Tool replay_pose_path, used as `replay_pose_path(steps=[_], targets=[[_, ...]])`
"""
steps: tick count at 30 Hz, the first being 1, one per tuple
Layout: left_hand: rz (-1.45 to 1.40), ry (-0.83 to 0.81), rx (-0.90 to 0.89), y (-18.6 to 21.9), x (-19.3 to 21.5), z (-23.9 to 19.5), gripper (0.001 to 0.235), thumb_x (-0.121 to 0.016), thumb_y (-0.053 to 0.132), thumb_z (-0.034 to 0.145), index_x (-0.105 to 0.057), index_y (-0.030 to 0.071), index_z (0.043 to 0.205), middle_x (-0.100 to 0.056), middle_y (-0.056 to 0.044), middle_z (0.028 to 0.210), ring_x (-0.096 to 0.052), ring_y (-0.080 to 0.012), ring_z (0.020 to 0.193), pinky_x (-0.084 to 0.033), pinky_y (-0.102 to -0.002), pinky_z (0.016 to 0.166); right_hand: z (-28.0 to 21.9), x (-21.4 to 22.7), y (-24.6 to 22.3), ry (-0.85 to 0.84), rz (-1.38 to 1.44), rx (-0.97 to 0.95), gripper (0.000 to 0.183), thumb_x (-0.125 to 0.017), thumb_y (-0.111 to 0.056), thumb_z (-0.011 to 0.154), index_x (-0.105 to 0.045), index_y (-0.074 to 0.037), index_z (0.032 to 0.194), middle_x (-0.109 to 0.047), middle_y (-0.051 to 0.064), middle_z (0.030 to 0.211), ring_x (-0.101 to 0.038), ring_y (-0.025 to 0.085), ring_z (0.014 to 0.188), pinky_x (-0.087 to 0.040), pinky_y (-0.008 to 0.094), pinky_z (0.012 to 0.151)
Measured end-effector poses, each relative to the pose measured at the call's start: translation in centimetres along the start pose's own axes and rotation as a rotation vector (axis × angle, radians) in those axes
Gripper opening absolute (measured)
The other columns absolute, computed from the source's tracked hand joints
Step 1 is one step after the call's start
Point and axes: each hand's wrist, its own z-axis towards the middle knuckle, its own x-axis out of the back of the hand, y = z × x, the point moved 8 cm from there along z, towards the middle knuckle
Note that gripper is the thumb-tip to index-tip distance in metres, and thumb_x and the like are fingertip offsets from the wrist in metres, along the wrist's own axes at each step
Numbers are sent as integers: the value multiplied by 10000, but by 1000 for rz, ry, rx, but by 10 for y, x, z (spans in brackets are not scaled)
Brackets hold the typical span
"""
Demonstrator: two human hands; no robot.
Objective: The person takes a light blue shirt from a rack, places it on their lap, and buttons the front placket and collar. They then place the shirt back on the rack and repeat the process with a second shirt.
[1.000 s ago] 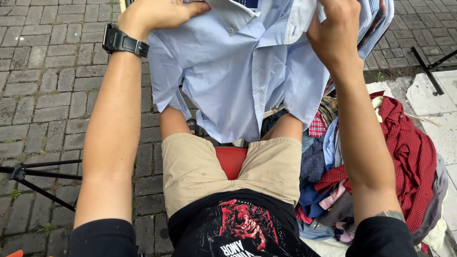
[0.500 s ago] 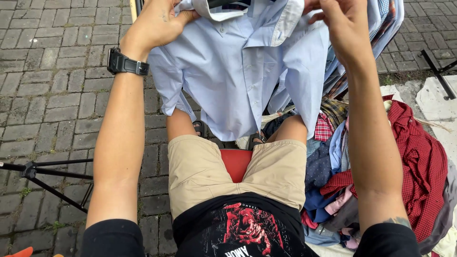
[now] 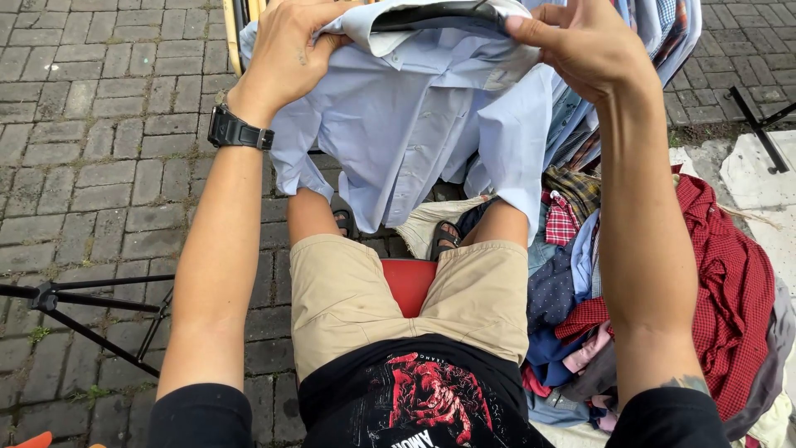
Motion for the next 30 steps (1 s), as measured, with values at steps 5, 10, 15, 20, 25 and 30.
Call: replay_pose_path(steps=[5,10,15,20,25,30], targets=[[46,-41,33,4,-9,-1,419,-628,-46,886,-745,113,1256,-684,-46,961,-596,-302,840,-328,-395,732,5,33,32,294,-605,144,414,-671,45,827,-423,-105,1122,-533,42,1014,-534,203,868,-473,376,741],[208,65,-17,16,-14,5,477,-636,-44,839,-703,113,1284,-736,-70,1101,-608,-360,947,-381,-426,719,-13,35,7,719,-1141,233,353,-940,-196,806,-607,-155,914,-665,7,740,-628,318,688,-417,474,681],[-24,29,122,-3,-18,-2,235,-672,52,953,-757,117,1161,-704,2,945,-522,-260,718,-313,-375,769,-17,8,17,429,-715,122,138,-675,-98,1011,-551,-110,952,-469,-50,580,-372,63,557,-355,288,616],[-167,-63,262,-17,-23,-6,269,-655,87,971,-741,173,1211,-743,52,1116,-444,-187,701,-265,-345,903,-5,22,25,391,-557,103,277,-750,-171,1046,-542,-120,871,-554,-33,782,-521,100,720,-511,288,704],[-460,-164,251,-21,-31,-6,233,-599,14,1027,-670,25,1248,-687,-48,1243,-590,-200,1165,-432,-338,941,-5,12,26,158,-181,-22,349,-607,-395,1096,-666,-51,1098,-644,40,851,-706,92,762,-707,223,800],[-497,-213,237,-30,-28,-5,333,-618,-27,1007,-636,25,1335,-646,-116,1364,-562,-258,1289,-399,-383,1050,-9,-20,16,-157,-751,170,555,-607,-318,1063,-442,-17,1500,-581,193,1411,-572,345,1238,-471,470,943]])
